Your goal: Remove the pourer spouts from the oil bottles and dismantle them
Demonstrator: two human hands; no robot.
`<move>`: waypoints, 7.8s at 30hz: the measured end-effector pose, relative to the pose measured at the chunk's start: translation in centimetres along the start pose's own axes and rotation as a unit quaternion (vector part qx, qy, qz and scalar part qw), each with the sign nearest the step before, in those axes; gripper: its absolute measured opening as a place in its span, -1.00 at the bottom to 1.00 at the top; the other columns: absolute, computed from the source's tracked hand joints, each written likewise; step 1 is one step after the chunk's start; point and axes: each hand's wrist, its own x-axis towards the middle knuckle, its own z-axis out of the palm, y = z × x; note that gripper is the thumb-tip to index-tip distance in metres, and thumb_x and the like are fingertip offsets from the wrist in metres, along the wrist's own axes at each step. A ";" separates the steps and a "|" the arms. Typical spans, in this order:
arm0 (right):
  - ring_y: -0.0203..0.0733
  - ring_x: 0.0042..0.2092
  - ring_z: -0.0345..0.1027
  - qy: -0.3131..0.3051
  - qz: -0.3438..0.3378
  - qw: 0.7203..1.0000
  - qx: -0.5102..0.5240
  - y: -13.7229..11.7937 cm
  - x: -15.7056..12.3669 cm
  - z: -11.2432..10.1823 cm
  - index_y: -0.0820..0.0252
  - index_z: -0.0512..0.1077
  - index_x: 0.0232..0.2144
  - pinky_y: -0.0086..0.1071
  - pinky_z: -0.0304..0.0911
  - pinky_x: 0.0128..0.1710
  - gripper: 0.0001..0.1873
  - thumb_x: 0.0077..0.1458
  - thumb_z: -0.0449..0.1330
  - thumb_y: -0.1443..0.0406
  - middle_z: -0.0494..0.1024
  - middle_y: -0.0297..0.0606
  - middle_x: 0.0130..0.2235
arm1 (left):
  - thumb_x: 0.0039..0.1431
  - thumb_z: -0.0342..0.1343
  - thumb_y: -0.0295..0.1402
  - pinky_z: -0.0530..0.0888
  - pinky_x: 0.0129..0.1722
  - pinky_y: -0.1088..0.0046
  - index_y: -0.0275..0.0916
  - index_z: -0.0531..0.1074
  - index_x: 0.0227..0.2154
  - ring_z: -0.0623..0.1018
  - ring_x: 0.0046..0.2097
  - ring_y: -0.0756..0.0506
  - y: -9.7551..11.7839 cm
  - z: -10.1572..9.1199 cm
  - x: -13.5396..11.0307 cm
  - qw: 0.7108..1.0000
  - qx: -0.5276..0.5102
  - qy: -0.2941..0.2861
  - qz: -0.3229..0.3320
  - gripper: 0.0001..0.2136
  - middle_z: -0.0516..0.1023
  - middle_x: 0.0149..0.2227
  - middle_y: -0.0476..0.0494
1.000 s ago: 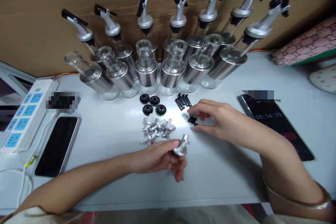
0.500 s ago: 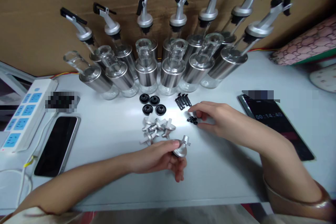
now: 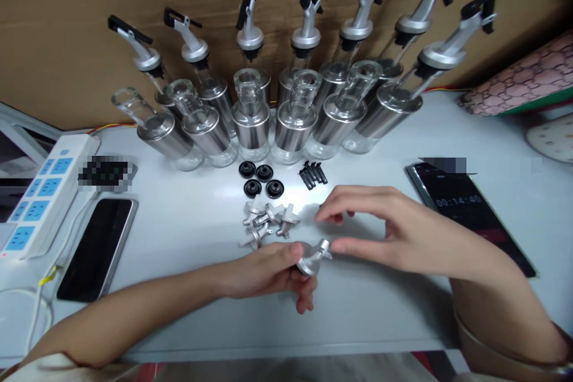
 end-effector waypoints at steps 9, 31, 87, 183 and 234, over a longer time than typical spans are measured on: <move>-0.34 -0.32 0.38 -0.018 -0.049 0.994 0.093 -0.5 0.2 0.6 0.19 0.49 -0.31 -0.46 0.25 -0.33 -0.92 0.11 0.25 0.30 0.53 -0.33 -0.33 | 0.06 0.07 0.18 0.37 -0.25 0.40 -0.28 0.33 -0.42 0.30 -0.58 0.12 0.4 0.2 0.1 0.999 -0.006 -0.006 0.042 -0.49 0.19 -0.58 0.17; -0.31 -0.39 0.37 0.023 -0.072 0.996 0.037 -0.2 0.2 0.2 0.20 0.52 -0.27 -0.43 0.24 -0.37 -0.80 0.14 0.24 0.18 0.52 -0.31 -0.40 | 0.06 0.14 0.12 0.30 -0.39 0.50 -0.32 0.38 -0.23 0.43 -0.44 0.05 -0.3 -0.6 0.3 0.998 0.010 0.019 0.057 -0.48 0.47 -0.37 -0.09; -0.19 -0.29 0.42 0.005 0.041 0.999 -0.002 -0.1 0.5 0.1 0.15 0.48 -0.19 -0.33 0.32 -0.24 -0.74 0.22 0.08 0.15 0.58 -0.25 -0.27 | 0.04 0.14 -0.27 0.27 -0.36 0.41 -0.31 0.32 -0.30 0.48 -0.39 -0.02 0.3 -0.4 0.1 0.997 -0.060 0.040 0.027 -0.77 0.52 -0.41 -0.12; -0.19 -0.20 0.44 -0.005 -0.022 0.999 -0.025 0.5 0.8 0.9 0.14 0.46 -0.17 -0.34 0.27 -0.18 -0.82 0.24 0.10 0.25 0.57 -0.25 -0.21 | 0.13 0.03 -0.05 0.22 -0.31 0.37 -0.29 0.32 -0.43 0.42 -0.42 -0.03 0.1 -0.7 0.1 0.996 -0.073 0.044 -0.012 -0.66 0.44 -0.48 -0.07; -0.32 -0.48 0.24 -0.094 0.011 0.993 -0.073 -0.5 0.3 1.3 0.18 0.31 -0.54 -0.38 0.00 -0.41 -0.62 0.30 0.01 0.18 0.36 -0.39 -0.57 | 0.16 0.04 0.10 0.31 -0.31 0.42 -0.26 0.21 -0.51 0.21 -0.55 0.14 0.1 0.0 0.2 1.000 0.011 0.011 0.023 -0.53 0.13 -0.54 0.16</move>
